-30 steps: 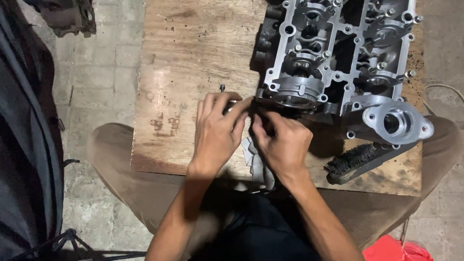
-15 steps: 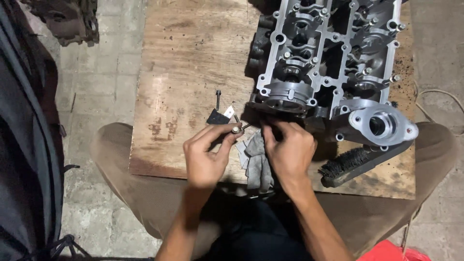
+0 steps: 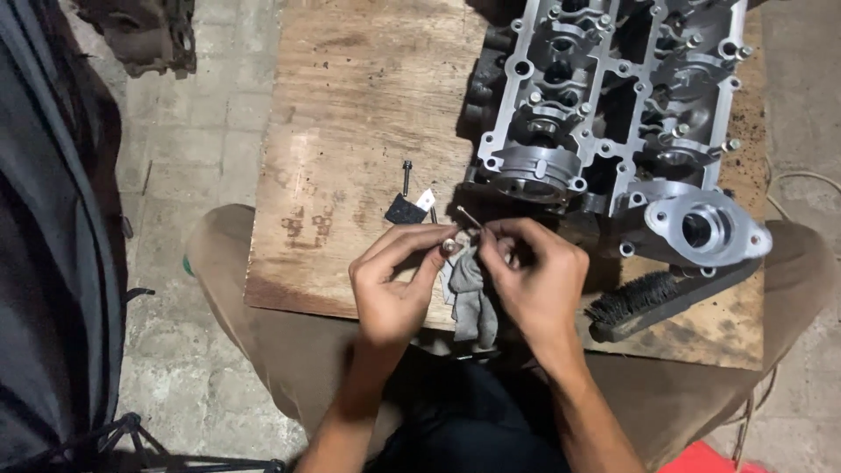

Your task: Cleaning metal fasteners with a rag and placing them into an engine cylinder head

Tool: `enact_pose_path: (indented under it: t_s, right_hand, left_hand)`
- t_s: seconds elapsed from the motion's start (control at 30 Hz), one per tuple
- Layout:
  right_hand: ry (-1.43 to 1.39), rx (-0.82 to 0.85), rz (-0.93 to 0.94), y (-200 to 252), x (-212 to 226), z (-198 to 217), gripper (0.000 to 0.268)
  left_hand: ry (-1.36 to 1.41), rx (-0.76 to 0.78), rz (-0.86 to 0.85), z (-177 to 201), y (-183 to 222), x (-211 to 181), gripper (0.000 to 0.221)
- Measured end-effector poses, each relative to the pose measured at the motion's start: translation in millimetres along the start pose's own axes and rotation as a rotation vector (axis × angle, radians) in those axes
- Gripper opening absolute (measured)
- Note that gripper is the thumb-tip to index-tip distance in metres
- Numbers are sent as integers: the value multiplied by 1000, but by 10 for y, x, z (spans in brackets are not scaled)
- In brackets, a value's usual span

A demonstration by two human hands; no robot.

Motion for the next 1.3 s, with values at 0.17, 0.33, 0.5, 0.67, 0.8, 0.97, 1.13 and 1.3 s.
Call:
enact_pose_path:
  t_s: [0.17, 0.33, 0.5, 0.67, 0.8, 0.97, 1.13, 1.3]
  right_hand:
    - [-494, -54, 7, 157, -101, 76, 8]
    - [-701, -48, 192, 247, -135, 83, 4]
    - [-702, -100, 245, 249, -38, 200, 5]
    - [-429, -117, 189, 252, 27, 369, 0]
    - [-212, 114, 115, 364, 3, 321, 20]
    - [195, 149, 312, 515, -41, 37, 29]
    - [-294, 40, 95, 431, -53, 517, 27]
    - [-275, -89, 147, 465, 179, 671, 42]
  left_hand:
    - [108, -37, 42, -45, 81, -28, 11]
    - [202, -25, 23, -199, 171, -142, 13]
    - [202, -21, -74, -263, 152, -338, 10]
    - [169, -9, -162, -236, 90, -452, 13]
    - [-11, 151, -69, -217, 93, -488, 16]
    - [8, 193, -58, -236, 98, -445, 27]
    - [-12, 231, -52, -223, 113, -464, 35]
    - [-196, 332, -326, -381, 235, -396, 52]
Point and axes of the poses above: each hand's wrist, its own y-axis away from the middle knuckle, its own z-axis out of the back of the hand, x = y × z, the point moved 7 cm from there along -y, towards the middle knuckle, and after that the axes turned 1 degree about y, right-handed, at the moved point
